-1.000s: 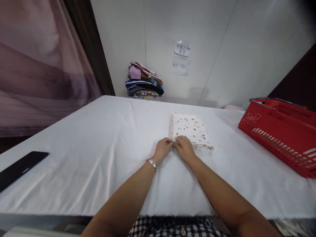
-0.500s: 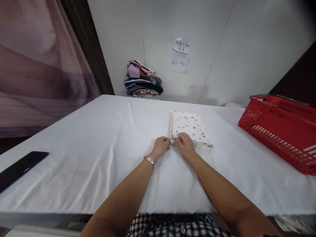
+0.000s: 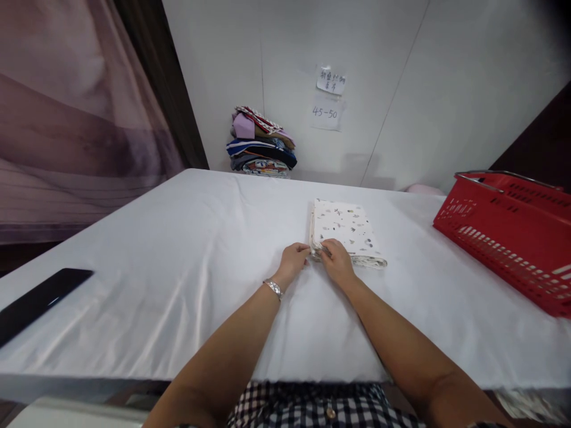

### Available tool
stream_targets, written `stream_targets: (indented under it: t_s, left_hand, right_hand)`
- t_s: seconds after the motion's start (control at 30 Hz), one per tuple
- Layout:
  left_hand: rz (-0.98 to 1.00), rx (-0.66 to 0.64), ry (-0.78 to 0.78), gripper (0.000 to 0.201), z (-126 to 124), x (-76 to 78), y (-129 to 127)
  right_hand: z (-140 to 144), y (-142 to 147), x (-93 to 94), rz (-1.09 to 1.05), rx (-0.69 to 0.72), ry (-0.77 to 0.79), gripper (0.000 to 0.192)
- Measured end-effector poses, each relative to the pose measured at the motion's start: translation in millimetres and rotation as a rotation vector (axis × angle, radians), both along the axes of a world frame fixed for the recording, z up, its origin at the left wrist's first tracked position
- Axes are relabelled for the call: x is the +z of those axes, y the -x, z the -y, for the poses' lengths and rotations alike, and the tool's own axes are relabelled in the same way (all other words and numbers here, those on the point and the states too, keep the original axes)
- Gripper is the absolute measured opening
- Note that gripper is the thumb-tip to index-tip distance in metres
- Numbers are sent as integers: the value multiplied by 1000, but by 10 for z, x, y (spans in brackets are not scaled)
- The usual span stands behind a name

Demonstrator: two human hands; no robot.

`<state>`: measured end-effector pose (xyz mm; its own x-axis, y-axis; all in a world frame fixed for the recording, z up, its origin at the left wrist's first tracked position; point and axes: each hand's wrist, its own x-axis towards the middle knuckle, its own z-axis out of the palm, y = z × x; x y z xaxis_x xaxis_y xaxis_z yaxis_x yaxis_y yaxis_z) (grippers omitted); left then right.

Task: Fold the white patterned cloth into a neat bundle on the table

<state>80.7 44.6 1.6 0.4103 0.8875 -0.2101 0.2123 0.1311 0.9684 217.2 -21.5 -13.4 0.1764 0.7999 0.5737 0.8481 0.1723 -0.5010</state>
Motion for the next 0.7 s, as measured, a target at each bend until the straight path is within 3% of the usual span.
stream_targets:
  t_s: [0.4, 0.7]
  left_hand:
    - [119, 22, 14, 18, 3, -4, 36]
    - [205, -27, 27, 24, -8, -33, 55]
  right_hand:
    - [24, 6, 7, 139, 7, 101, 16]
    - [-1, -26, 2, 62, 19, 101, 13]
